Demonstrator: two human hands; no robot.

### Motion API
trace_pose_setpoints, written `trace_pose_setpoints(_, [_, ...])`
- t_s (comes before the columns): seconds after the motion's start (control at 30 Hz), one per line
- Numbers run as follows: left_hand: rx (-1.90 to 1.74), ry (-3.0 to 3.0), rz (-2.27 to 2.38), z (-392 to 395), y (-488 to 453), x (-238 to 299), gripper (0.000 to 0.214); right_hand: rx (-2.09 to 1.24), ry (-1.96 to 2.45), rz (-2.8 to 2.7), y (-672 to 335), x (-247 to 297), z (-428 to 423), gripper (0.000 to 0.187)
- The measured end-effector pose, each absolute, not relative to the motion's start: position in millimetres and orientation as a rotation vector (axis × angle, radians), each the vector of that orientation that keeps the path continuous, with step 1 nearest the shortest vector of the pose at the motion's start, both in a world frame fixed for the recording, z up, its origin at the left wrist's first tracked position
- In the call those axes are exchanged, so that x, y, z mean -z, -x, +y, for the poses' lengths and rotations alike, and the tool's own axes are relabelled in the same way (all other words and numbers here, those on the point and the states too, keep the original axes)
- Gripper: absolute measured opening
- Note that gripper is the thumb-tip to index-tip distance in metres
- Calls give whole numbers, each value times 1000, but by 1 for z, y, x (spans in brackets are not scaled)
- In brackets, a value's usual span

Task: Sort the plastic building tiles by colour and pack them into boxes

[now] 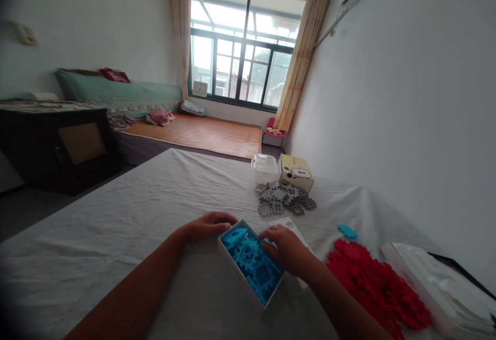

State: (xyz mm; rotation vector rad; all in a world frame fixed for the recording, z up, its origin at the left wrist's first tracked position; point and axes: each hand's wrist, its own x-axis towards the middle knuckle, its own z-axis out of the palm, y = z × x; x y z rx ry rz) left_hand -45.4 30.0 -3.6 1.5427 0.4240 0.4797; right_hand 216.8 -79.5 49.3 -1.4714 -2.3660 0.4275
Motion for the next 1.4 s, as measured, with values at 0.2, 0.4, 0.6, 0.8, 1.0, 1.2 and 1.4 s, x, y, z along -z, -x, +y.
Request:
trace_pose_setpoints(0.2, [-458,-1545,437,29,44,0,44,-339,1503,-2308,-236,-47,-79,31])
trace_pose_setpoints(0.4, [-467,-1562,474,28,43,-2,45,-391,1396,-2695,-233,-51,-56,76])
trace_pose_setpoints(0.6, [-469,-1551,477,29,44,-2,45,-442,1346,-2633,-235,-52,-39,68])
trace_pose_setpoints(0.8, [-446,-1517,465,29,44,-1,45,-889,1119,-2289,-244,-78,-74,49])
trace_pose_setpoints(1.0, [-453,-1549,472,29,43,-3,43,-866,997,-2467,-230,-77,-107,51])
trace_pose_setpoints(1.2, [-454,-1537,488,30,43,-2,45,-460,1623,-2121,-324,-66,-63,35])
trace_pose_setpoints(1.4, [-462,-1533,497,30,44,-3,44,-84,2375,-1851,-454,-21,-37,34])
